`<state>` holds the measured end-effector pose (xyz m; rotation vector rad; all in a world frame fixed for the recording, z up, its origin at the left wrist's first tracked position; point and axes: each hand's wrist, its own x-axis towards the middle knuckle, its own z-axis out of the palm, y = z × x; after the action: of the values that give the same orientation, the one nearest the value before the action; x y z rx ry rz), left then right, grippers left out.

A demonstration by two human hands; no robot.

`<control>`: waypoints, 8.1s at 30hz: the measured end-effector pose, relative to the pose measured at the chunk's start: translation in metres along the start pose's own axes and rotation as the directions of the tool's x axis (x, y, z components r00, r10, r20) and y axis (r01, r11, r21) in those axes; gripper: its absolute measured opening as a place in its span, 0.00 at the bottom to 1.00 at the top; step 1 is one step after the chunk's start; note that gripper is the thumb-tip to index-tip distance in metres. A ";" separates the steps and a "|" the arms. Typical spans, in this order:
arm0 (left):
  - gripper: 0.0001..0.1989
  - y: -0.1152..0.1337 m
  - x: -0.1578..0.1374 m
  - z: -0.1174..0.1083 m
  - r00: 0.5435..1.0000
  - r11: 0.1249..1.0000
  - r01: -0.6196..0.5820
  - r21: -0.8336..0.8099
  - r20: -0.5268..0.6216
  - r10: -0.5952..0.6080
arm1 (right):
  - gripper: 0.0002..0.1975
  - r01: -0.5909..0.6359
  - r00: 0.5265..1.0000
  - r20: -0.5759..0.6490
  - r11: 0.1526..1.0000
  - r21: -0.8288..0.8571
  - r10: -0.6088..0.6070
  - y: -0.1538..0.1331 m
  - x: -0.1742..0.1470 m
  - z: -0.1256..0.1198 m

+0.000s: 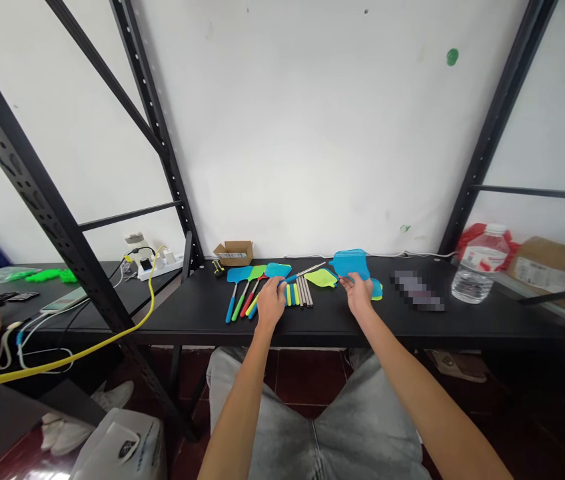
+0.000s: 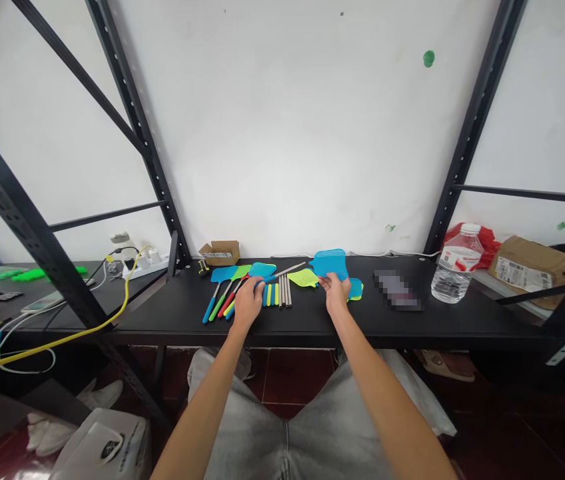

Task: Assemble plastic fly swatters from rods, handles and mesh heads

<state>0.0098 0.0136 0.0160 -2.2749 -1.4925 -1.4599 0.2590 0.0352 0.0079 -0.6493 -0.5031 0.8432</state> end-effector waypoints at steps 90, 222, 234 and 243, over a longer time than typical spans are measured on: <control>0.09 0.002 0.001 0.000 0.998 0.968 0.029 -0.248 -0.042 -0.041 | 0.11 -0.196 0.953 0.187 0.954 -0.226 0.240 0.013 -0.005 -0.005; 0.28 0.000 0.001 0.005 0.966 0.996 0.089 0.027 0.243 -0.093 | 0.21 -0.133 0.964 0.198 0.966 -0.222 0.179 0.010 -0.007 -0.008; 0.27 0.000 0.001 0.005 0.968 0.994 0.089 0.066 0.228 -0.102 | 0.22 -0.098 0.901 0.364 0.928 -0.359 0.236 0.013 -0.005 -0.018; 0.28 -0.001 0.001 0.004 0.963 0.992 0.076 0.096 0.252 -0.098 | 0.25 -0.106 0.887 0.379 0.915 -0.389 0.263 0.007 -0.011 -0.014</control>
<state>0.0120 0.0163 0.0146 -2.4501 -1.7061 -1.1273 0.2585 0.0254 -0.0083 -0.8638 -1.0221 1.0988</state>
